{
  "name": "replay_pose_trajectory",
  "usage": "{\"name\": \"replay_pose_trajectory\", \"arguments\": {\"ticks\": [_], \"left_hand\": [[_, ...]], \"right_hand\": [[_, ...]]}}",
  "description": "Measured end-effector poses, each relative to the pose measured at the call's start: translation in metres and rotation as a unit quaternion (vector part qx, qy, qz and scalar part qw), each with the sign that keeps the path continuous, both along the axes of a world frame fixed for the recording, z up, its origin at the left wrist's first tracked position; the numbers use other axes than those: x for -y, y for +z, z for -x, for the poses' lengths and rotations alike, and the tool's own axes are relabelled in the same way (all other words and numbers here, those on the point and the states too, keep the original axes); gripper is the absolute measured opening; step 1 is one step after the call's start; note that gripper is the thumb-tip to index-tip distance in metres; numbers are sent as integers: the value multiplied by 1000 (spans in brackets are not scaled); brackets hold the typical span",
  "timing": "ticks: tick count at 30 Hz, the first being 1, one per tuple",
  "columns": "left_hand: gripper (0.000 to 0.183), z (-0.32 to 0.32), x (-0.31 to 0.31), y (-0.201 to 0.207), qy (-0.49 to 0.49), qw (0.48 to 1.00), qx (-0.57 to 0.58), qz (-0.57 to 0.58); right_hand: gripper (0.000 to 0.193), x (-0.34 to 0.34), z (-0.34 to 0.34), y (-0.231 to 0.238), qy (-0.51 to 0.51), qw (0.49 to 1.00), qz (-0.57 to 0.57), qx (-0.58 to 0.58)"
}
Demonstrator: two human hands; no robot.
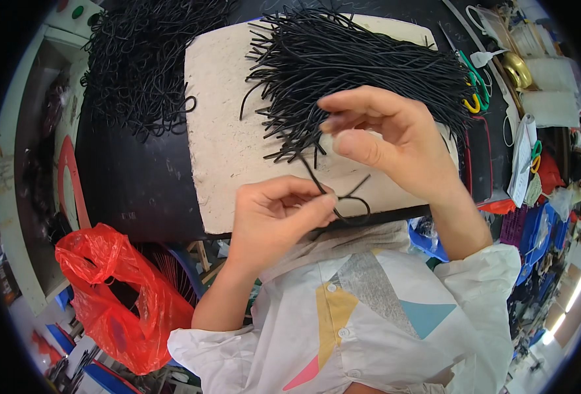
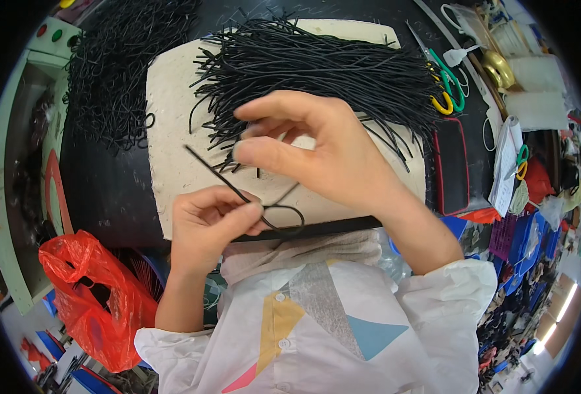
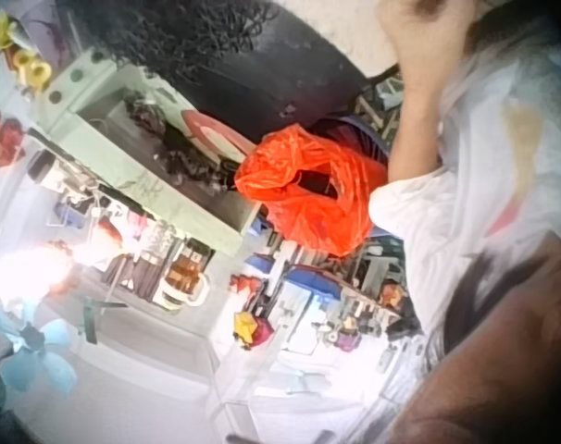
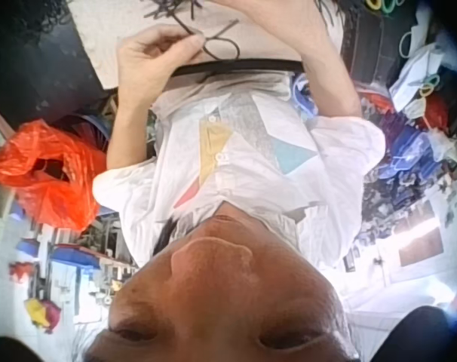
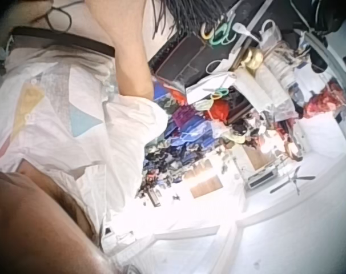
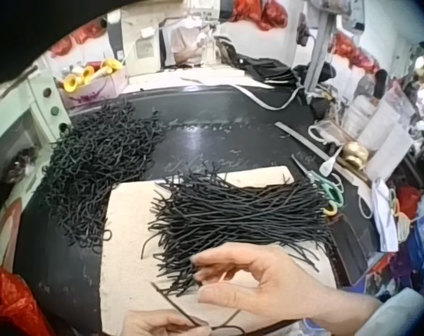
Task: Looping and knotting black shoelaces to prepare them for packaging or use in shoe manufacturing.
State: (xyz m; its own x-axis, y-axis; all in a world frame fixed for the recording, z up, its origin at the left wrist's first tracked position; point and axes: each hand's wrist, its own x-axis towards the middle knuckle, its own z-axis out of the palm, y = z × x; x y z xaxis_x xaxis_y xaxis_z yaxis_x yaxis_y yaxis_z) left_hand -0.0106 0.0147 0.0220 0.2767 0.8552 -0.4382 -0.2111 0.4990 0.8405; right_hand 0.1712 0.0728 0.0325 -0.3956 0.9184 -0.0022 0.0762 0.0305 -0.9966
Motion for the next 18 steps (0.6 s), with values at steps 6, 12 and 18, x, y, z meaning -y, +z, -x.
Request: {"name": "replay_pose_trajectory", "arguments": {"ticks": [6, 12, 18], "left_hand": [[7, -2, 3, 2, -70, 996, 7, 59], [11, -1, 2, -4, 224, 954, 200, -18], [9, -9, -1, -18, 173, 967, -42, -182]], "right_hand": [[16, -14, 14, 17, 61, 996, 53, -24], [14, 7, 9, -20, -110, 976, -158, 100], [28, 43, 14, -31, -134, 775, -563, 255]]}}
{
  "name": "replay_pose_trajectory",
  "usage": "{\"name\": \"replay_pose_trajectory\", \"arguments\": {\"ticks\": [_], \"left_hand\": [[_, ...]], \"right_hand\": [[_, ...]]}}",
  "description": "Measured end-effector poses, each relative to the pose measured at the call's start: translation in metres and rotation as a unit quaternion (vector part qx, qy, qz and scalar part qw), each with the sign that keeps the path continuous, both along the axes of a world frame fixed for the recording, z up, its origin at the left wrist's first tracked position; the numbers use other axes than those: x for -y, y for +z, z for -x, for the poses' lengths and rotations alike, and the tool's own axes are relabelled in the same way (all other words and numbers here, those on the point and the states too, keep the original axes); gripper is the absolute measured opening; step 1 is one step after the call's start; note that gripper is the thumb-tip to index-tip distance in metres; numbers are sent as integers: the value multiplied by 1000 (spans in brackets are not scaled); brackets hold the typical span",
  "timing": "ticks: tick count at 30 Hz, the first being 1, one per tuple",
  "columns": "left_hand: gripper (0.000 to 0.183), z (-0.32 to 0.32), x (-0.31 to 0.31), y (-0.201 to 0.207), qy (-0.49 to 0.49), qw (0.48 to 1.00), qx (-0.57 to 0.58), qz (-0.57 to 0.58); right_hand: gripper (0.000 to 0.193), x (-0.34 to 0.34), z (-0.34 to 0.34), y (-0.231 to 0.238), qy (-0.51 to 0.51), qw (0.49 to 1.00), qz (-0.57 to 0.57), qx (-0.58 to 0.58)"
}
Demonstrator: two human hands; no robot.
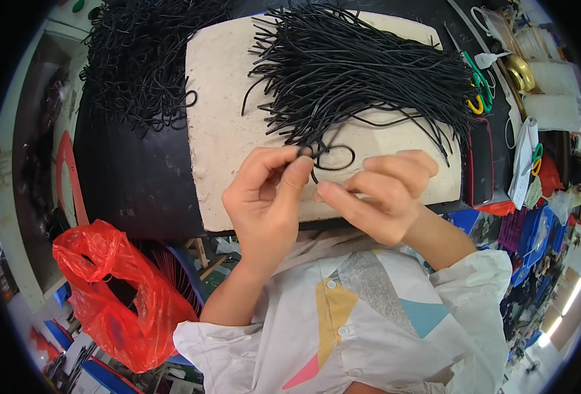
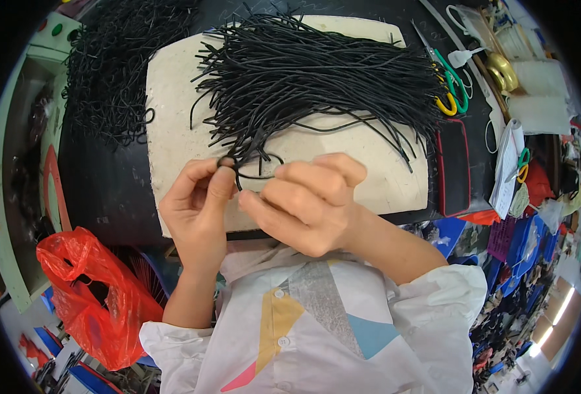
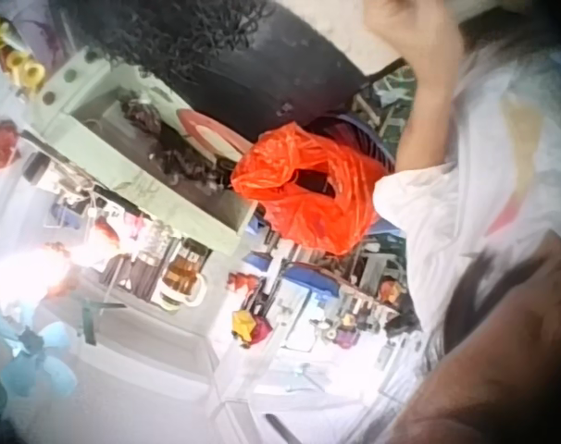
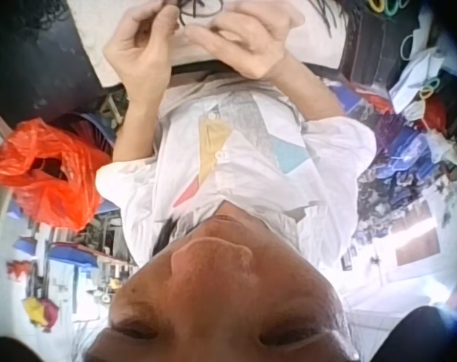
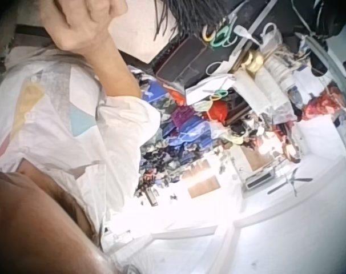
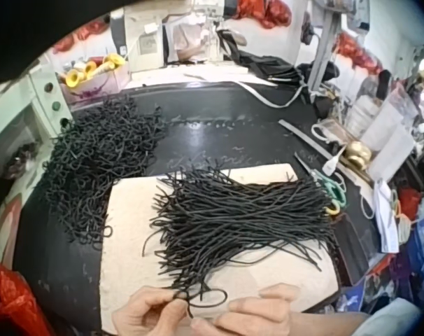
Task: Looping and knotting black shoelaces to prepare them for packaging or use in shoe manufacturing.
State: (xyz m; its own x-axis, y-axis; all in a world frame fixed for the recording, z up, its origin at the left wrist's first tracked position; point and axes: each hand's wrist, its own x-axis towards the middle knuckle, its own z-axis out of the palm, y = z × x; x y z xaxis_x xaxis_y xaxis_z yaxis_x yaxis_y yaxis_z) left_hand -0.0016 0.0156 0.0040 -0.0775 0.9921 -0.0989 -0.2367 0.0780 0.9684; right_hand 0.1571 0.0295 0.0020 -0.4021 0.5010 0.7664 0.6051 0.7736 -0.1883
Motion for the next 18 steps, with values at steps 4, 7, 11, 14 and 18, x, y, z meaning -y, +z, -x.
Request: {"name": "replay_pose_trajectory", "arguments": {"ticks": [4, 7, 11, 14, 18], "left_hand": [[9, 11, 1, 0, -126, 992, -26, -7], [11, 12, 2, 4, -169, 983, 62, 45], [11, 13, 3, 5, -180, 973, 112, 94], [11, 11, 3, 12, -168, 978, 79, 90], [12, 10, 3, 16, -169, 984, 26, 44]], "right_hand": [[27, -15, -3, 16, 76, 922, 352, -145], [15, -20, -8, 23, 148, 734, 611, -257], [11, -14, -6, 17, 156, 625, 676, -359], [11, -13, -3, 19, 169, 560, 691, -424], [11, -5, 1, 8, 179, 707, 545, -415]]}}
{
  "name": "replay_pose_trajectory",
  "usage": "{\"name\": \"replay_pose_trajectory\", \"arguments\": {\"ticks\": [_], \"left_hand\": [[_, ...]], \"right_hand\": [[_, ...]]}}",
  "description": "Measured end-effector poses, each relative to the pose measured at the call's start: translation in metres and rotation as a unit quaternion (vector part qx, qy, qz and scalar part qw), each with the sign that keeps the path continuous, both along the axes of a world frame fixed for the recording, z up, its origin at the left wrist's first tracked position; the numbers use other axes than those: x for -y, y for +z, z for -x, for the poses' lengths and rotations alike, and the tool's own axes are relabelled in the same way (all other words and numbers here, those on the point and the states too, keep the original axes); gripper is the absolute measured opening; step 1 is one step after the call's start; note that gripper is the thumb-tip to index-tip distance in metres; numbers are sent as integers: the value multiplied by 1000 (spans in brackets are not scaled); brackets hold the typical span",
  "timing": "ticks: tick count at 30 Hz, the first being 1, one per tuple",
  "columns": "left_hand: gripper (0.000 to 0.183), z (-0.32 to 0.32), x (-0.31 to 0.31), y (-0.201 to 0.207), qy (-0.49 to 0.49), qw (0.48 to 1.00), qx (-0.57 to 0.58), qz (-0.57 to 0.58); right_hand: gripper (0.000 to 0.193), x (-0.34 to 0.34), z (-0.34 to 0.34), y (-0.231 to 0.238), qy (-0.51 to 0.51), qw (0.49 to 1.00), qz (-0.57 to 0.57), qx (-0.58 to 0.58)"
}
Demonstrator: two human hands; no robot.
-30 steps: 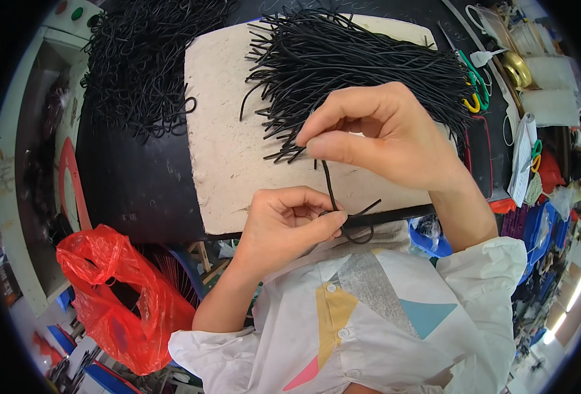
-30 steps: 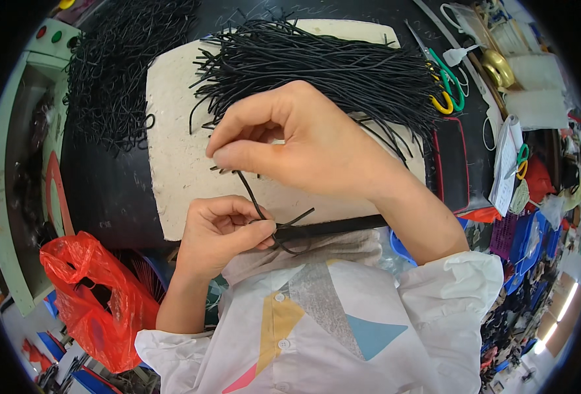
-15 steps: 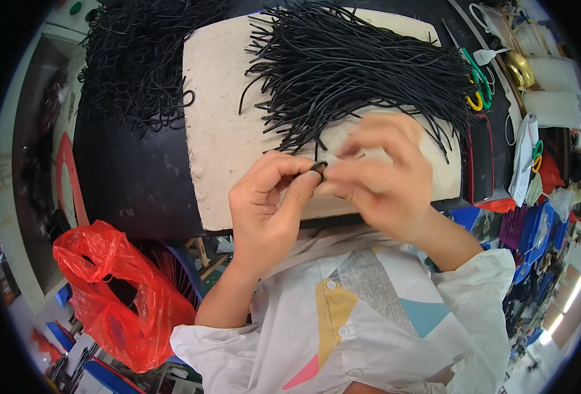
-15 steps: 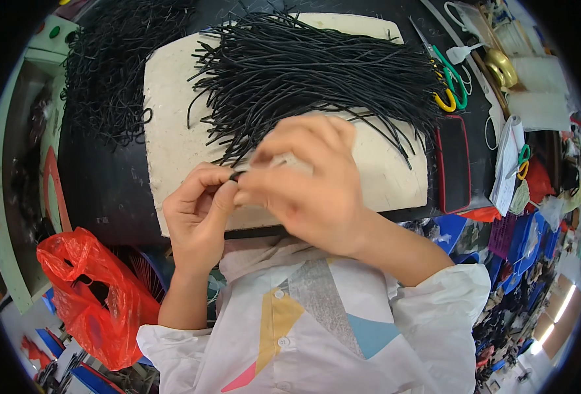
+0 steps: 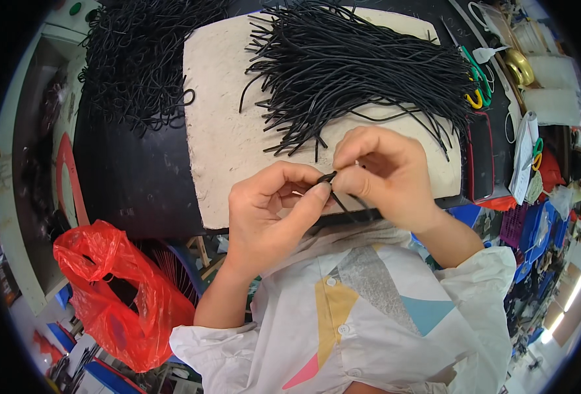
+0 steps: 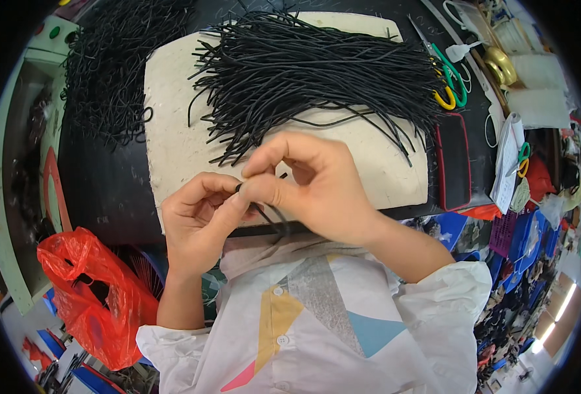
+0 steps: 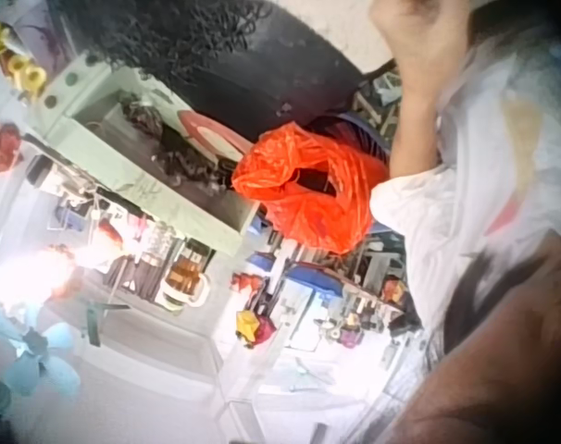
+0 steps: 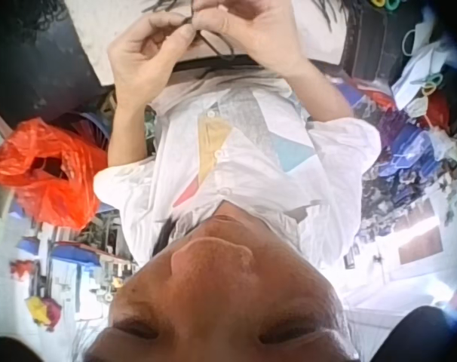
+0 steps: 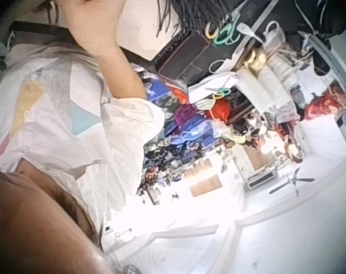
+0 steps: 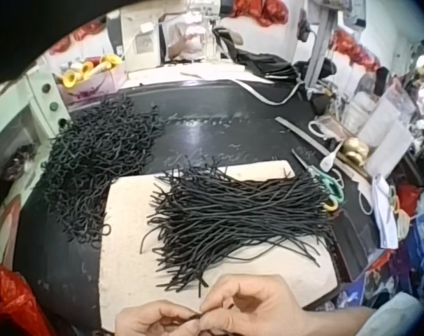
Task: Looping and knotting black shoelaces to prepare them for packaging or use in shoe manufacturing.
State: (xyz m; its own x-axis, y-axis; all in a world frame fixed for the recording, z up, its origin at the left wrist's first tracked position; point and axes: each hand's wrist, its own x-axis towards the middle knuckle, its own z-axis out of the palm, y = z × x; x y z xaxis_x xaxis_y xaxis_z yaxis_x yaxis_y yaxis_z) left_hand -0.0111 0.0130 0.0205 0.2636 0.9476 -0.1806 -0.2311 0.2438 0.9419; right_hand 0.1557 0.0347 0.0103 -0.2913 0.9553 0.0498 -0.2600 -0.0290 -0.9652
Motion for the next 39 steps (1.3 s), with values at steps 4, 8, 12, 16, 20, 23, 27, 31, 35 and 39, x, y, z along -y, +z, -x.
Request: {"name": "replay_pose_trajectory", "arguments": {"ticks": [4, 8, 12, 16, 20, 23, 27, 31, 35, 39], "left_hand": [[11, 0, 0, 3, 46, 997, -57, -14], [11, 7, -1, -1, 9, 987, -137, -79], [15, 14, -10, 4, -105, 961, -220, -129], [14, 7, -8, 5, 16, 985, -165, -46], [9, 10, -5, -3, -32, 995, -81, 41], [6, 12, -8, -9, 42, 996, 15, 75], [11, 7, -10, -2, 97, 984, 53, 142], [12, 9, -6, -1, 92, 987, -119, -50], [19, 8, -4, -3, 69, 883, -313, -344], [14, 7, -3, -8, 60, 956, -185, -220]], "right_hand": [[11, 1, 0, 11, -8, 982, -72, 173], [12, -5, -10, 15, 116, 975, 154, 109], [10, -6, -13, 21, 135, 939, -91, 304], [10, -2, -10, 19, 51, 939, -118, 319], [10, 1, -5, 9, -29, 949, -145, 279], [10, 3, -5, 4, -50, 948, -154, 274], [11, 6, -7, -4, -31, 949, -148, 276], [11, 2, -7, -1, -55, 972, -36, 228], [12, -8, -10, 11, -1, 979, 9, 202], [11, -13, -11, 15, 19, 981, 72, 179]]}}
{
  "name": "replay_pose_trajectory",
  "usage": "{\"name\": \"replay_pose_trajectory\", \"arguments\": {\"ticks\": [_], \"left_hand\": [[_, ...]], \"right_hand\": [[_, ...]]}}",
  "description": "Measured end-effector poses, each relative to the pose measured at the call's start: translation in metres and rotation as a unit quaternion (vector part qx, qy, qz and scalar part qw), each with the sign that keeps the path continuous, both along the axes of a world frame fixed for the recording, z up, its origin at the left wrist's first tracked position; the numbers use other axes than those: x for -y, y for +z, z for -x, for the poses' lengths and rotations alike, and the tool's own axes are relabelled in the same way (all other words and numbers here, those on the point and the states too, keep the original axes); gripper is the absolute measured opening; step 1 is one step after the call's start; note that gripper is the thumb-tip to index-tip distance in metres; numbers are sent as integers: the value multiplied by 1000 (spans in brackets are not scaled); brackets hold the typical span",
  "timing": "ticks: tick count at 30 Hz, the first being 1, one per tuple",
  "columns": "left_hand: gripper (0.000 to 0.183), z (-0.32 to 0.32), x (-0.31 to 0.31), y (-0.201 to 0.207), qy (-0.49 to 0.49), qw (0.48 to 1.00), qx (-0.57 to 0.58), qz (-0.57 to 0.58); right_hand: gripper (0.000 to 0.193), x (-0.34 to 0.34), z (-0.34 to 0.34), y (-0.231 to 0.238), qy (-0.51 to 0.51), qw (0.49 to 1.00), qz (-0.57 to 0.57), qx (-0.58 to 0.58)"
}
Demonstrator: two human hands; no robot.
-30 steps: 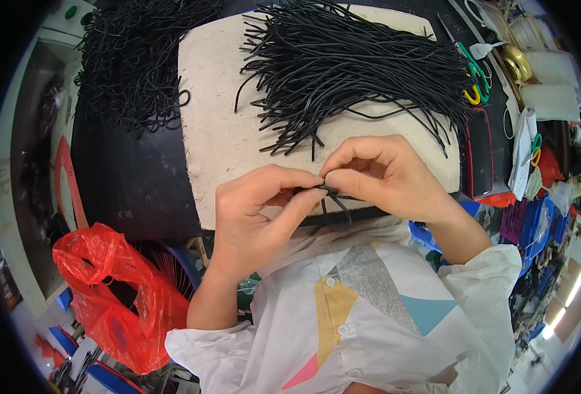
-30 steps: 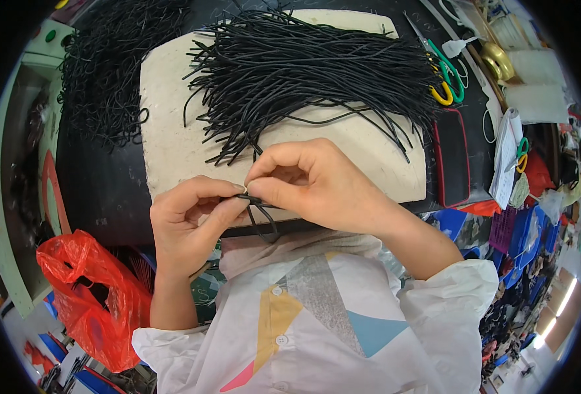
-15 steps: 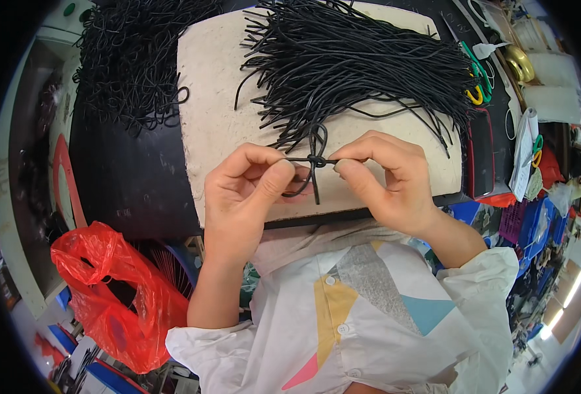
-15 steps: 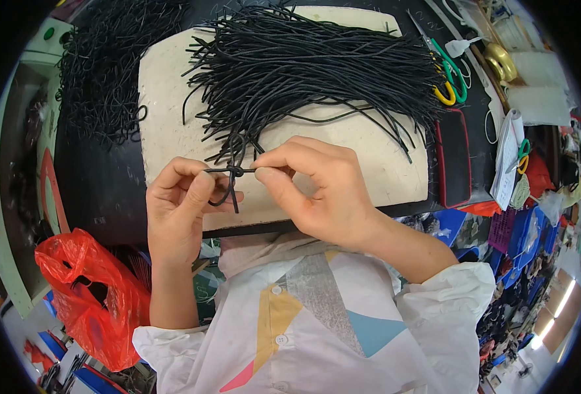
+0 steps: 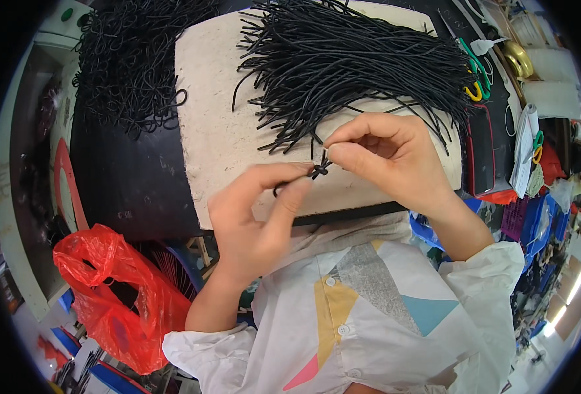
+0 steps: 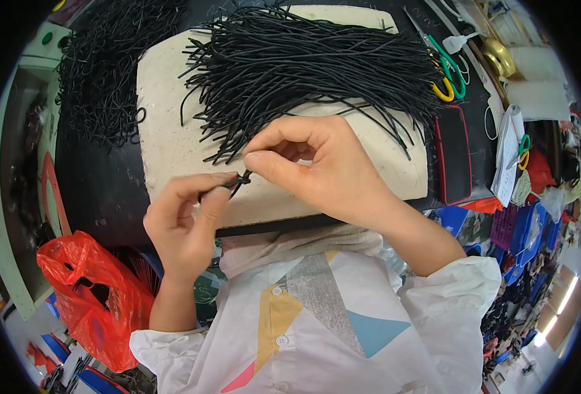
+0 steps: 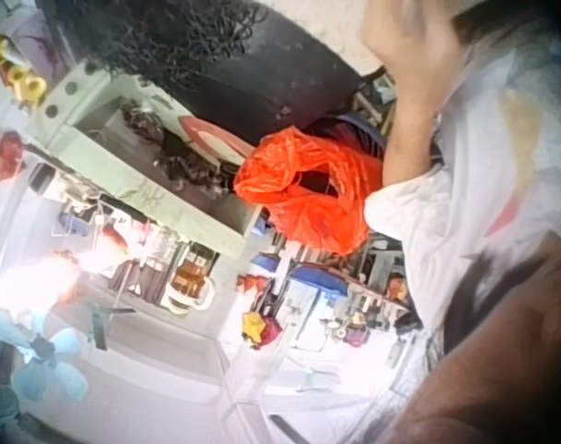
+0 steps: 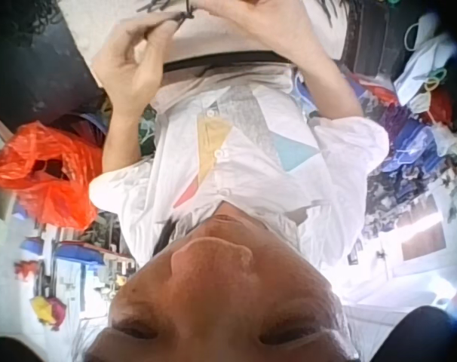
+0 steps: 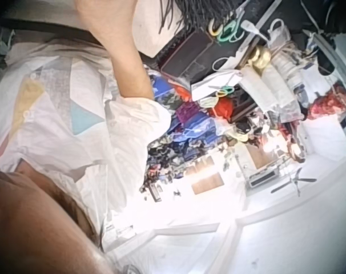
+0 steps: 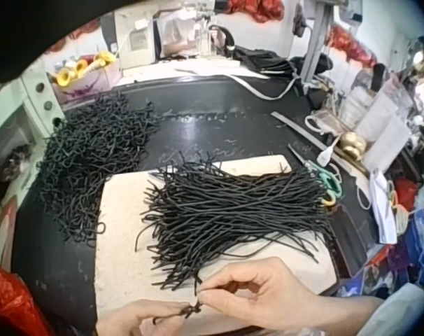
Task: Looping and knotting black shoelaces to prepare them for packaging or use in shoe manufacturing.
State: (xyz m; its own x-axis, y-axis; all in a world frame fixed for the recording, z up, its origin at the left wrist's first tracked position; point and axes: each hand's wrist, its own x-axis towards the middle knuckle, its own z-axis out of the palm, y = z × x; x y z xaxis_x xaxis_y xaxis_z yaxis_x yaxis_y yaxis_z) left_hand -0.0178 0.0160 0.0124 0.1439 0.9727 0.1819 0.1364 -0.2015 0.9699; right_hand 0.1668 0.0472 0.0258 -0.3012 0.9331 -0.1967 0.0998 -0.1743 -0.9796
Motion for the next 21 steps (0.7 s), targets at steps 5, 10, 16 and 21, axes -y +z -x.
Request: {"name": "replay_pose_trajectory", "arguments": {"ticks": [5, 10, 16, 21], "left_hand": [[15, 2, 0, 5, -18, 920, 228, 318], [18, 9, -4, 3, -48, 851, 278, 442], [17, 6, -3, 1, -57, 842, 305, 442], [17, 5, 0, -2, -56, 877, 266, 396]], "right_hand": [[17, 2, -1, -5, 11, 999, -9, -43], [28, 2, -3, 0, 69, 987, -140, 49], [24, 0, -4, -1, 82, 990, -112, 26], [22, 1, -2, 0, 78, 989, -115, 45]]}}
